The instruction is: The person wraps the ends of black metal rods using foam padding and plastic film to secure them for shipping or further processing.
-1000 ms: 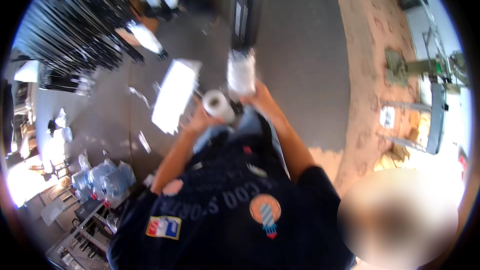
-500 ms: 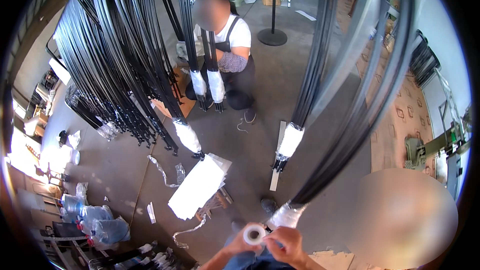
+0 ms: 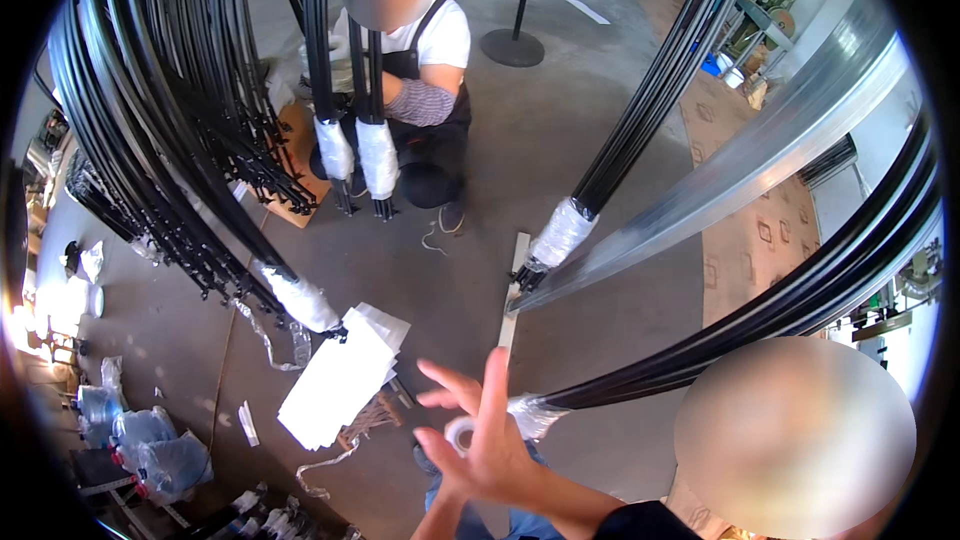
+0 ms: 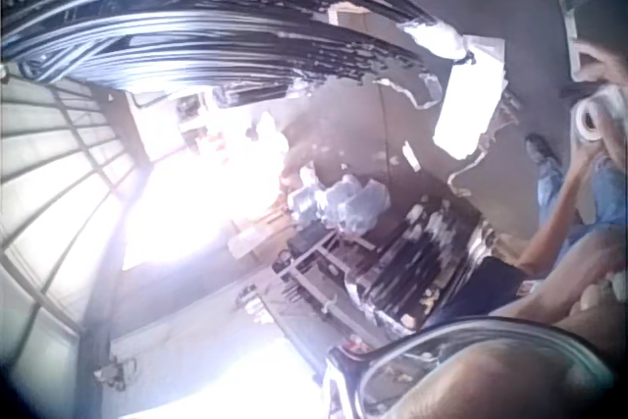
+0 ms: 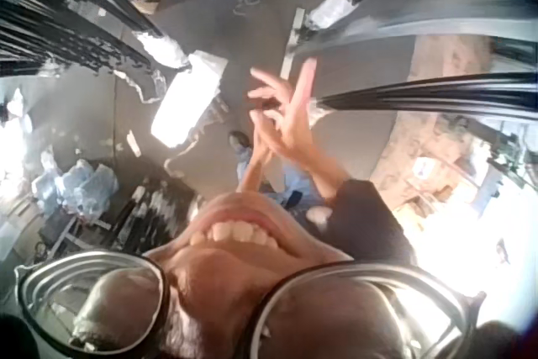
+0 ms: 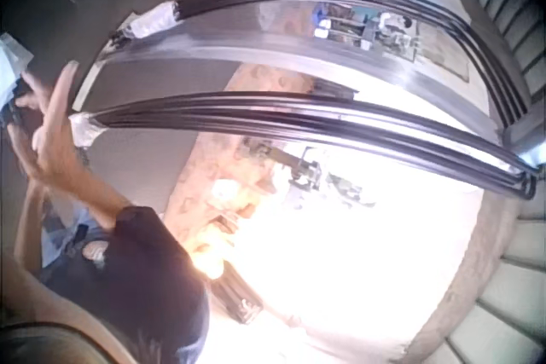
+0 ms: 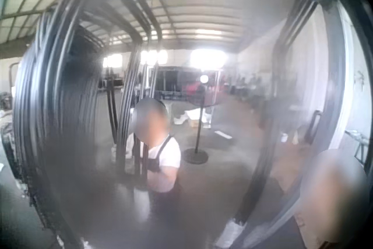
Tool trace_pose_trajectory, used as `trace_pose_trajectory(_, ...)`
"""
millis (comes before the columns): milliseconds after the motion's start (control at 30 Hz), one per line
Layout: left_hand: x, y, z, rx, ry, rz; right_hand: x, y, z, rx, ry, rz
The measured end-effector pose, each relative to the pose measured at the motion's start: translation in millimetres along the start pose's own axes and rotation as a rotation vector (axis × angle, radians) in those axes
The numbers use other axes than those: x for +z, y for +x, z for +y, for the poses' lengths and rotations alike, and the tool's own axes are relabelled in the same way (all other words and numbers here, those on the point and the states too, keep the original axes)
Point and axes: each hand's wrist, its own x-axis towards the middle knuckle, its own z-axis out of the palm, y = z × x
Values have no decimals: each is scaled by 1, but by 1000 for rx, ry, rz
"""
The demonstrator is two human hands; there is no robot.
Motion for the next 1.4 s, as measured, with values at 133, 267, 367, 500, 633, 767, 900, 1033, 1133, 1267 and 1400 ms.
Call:
trace_pose_trajectory(133,29,22,19,39,64,132,-1,45,-38,-304,89,495)
trace_pose_trajectory(267,26,31,21,43,20,175,0,44,-28,-132,190,648)
trace_pose_trajectory(367,28,36,23,26,-6,174,-11,50,-25,-20,132,483)
trace_pose_trajectory(500,32,39,26,-14,-12,145,-24,87,-53,-135,59,457)
trace_pose_trajectory(633,27,43,26,-2,-32,179,-20,118,-66,-160,101,529)
trace_pose_trajectory(767,31,46,25,-36,62,145,-28,130,-95,-260,52,638)
trace_pose_trajectory(900,33,48,29,-23,-51,176,-25,123,-62,-137,229,492)
trace_pose_trajectory(1033,38,47,40,-35,37,178,-32,101,-39,97,186,173)
trace_pose_trajectory(1133,39,49,38,-16,17,167,-29,94,-33,144,291,215)
trace_pose_trajectory(1267,39,48,36,-44,-37,175,-28,91,-30,154,275,210)
trace_pose_trajectory(1400,42,46,34,-72,24,199,-25,84,-25,175,264,192)
